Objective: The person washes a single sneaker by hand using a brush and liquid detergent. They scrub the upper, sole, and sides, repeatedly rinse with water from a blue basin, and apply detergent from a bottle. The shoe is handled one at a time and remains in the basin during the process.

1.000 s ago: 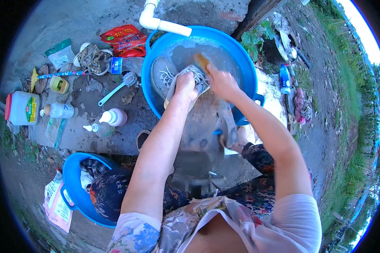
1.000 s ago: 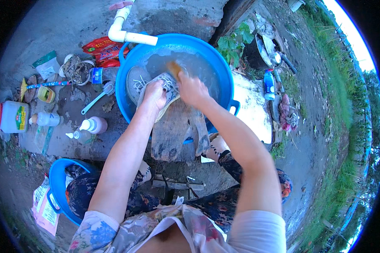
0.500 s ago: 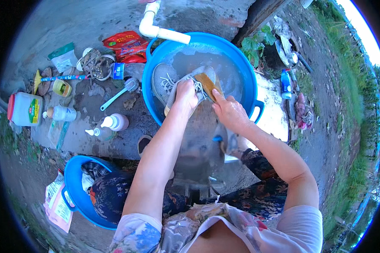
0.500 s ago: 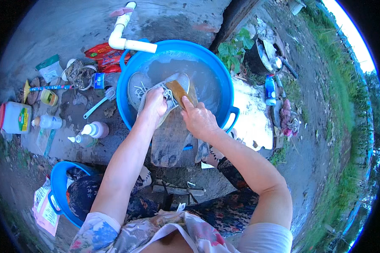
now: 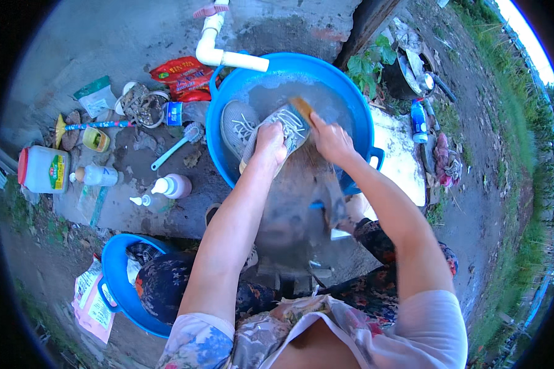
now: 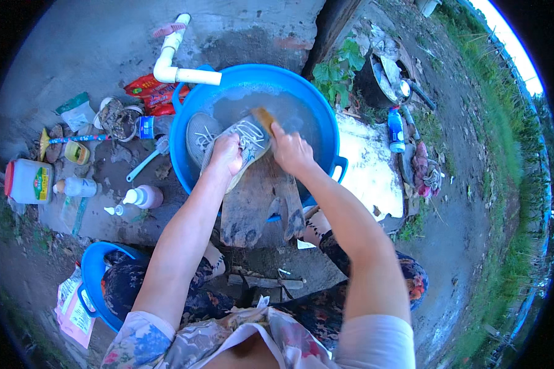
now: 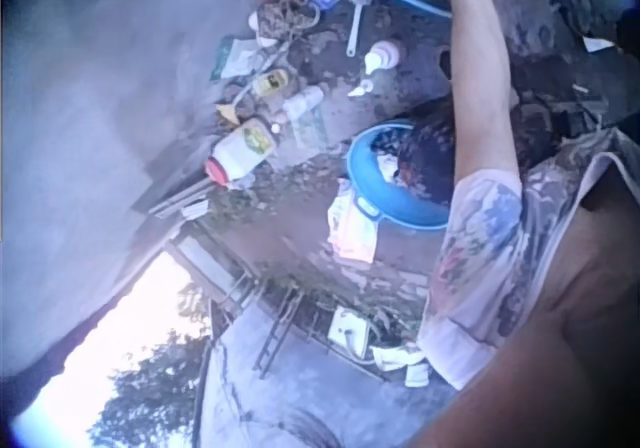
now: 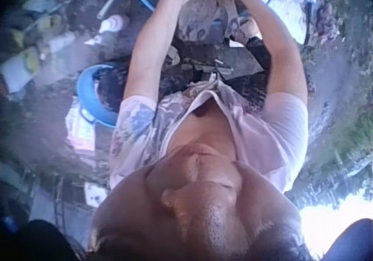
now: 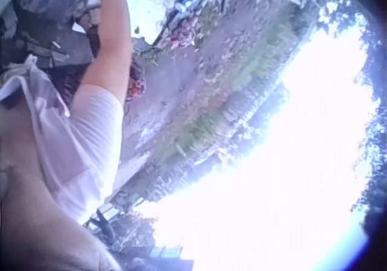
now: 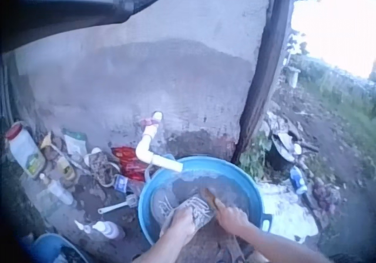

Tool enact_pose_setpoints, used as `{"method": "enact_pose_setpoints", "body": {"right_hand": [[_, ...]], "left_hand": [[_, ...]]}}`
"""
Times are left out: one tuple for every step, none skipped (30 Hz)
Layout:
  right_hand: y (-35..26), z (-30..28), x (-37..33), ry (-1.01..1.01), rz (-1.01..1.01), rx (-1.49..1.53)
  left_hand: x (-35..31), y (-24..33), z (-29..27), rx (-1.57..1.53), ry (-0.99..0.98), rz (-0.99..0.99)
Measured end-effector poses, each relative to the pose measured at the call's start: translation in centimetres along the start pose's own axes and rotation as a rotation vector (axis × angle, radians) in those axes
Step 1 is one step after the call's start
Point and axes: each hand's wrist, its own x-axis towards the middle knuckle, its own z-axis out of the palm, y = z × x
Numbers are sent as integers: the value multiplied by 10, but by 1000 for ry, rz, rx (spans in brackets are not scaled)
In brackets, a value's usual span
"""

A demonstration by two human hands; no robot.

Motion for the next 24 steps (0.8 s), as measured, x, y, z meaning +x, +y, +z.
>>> {"method": "enact_pose_setpoints", "body": {"right_hand": [[-1,0,16,55,95,60],[9,4,27,81,167,92],[21,9,40,114,228,129],[32,16,46,135,297,166],[41,24,48,23,329,220],[57,29,45,-94,372,268],[73,34,43,-208,419,315],[66,27,38,-147,380,361],[54,12,23,-85,340,403],[43,-1,6,-25,305,444],[33,-11,-11,77,245,443],[20,-19,-24,179,180,445],[9,-23,-33,285,107,445],[7,-13,-40,344,-75,419],[1,4,-49,308,-143,276],[-6,18,-53,265,-220,144],[-9,17,-46,242,-169,115],[-16,11,-37,221,-119,90],[-22,7,-26,200,-71,65],[-28,4,-12,218,-36,117],[-27,8,-1,235,-24,133],[-27,12,6,253,-11,149],[-33,16,1,250,-93,162],[-39,20,-6,251,-181,178]], "left_hand": [[2,-6,-1,32,-19,15],[-2,-6,5,63,-56,56],[-10,-4,10,94,-94,109],[-16,-5,12,126,-125,150],[-11,-6,6,291,-148,130],[-23,-6,10,352,-153,171],[-38,-9,15,412,-162,210],[-49,-4,17,473,-158,271],[-42,-3,4,580,-129,167],[-37,-5,-5,522,-145,148],[-33,-10,-14,467,-163,122],[-26,-12,-21,413,-179,101],[-20,-12,-25,357,-198,88],[-15,-17,-26,297,-226,62],[-11,-23,-26,238,-253,32],[-9,-25,-28,185,-267,10],[-16,-21,-20,108,-189,12],[-10,-24,-25,163,-175,52],[1,-31,-32,219,-159,92],[10,-31,-36,278,-146,139],[5,-25,-29,280,-126,69],[11,-26,-30,336,-127,38],[22,-26,-42,388,-115,12],[27,-19,-45,441,-104,-5]]}}
